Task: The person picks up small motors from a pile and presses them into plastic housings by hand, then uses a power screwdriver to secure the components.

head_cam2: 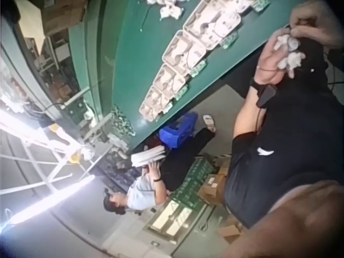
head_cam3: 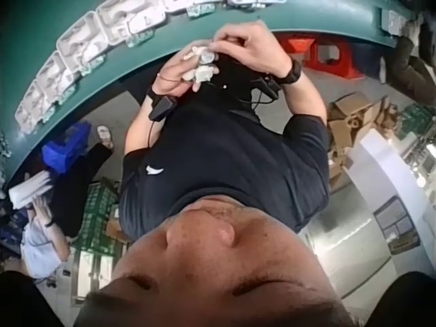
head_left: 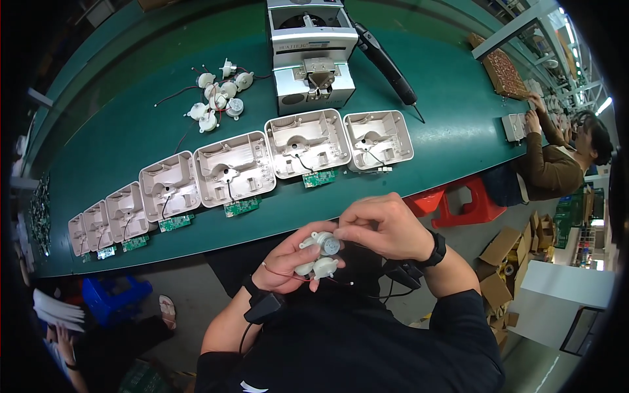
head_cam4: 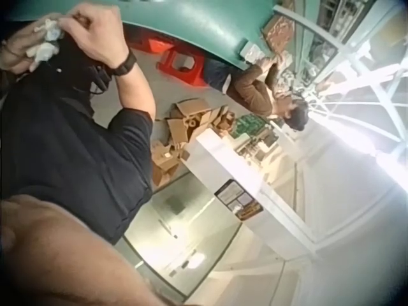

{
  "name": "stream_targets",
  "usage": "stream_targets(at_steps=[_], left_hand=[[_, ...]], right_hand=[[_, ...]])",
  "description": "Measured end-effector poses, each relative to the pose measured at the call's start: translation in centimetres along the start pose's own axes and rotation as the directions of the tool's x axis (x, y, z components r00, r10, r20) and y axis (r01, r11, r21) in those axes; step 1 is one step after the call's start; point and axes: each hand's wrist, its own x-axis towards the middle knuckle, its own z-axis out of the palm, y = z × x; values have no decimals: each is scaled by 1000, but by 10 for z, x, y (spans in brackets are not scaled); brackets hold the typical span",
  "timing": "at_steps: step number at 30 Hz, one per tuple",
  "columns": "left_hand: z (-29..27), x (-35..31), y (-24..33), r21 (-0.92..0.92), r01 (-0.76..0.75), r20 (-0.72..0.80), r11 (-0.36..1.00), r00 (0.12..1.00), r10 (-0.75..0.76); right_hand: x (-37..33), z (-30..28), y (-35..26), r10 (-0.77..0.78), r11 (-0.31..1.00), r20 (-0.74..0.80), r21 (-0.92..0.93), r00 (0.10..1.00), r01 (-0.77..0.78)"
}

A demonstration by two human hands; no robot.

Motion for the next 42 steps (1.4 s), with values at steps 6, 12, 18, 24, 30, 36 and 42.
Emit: stream_targets(at_steps=[6, 12, 18, 24, 30, 36, 42], left_hand=[[-5, -2, -5, 40, -53, -35, 998, 998, 55], [-1, 2, -7, 78, -45, -74, 996, 996, 51], [10, 0, -1, 6, -48, -110, 999, 993, 48], [12, -2, -6, 61, -73, -80, 995, 994, 78], [10, -11, -1, -6, -59, -68, 998, 996, 58], [2, -10, -4, -46, -120, 11, 992, 993, 120], [2, -10, -7, -35, -126, 14, 991, 992, 127]], right_hand=[[0, -1, -18, 86, 996, 67, -15, 994, -85], [-1, 4, -18, -76, 987, -1, -140, 997, 76], [8, -35, -16, -210, 930, -297, -354, 932, 96], [24, -74, 27, -340, 756, -304, -651, 890, 67], [29, -70, 45, -241, 684, -171, -729, 955, 42], [32, -69, 51, -246, 637, -178, -770, 953, 20], [35, -65, 42, -314, 611, -199, -791, 928, 37]])
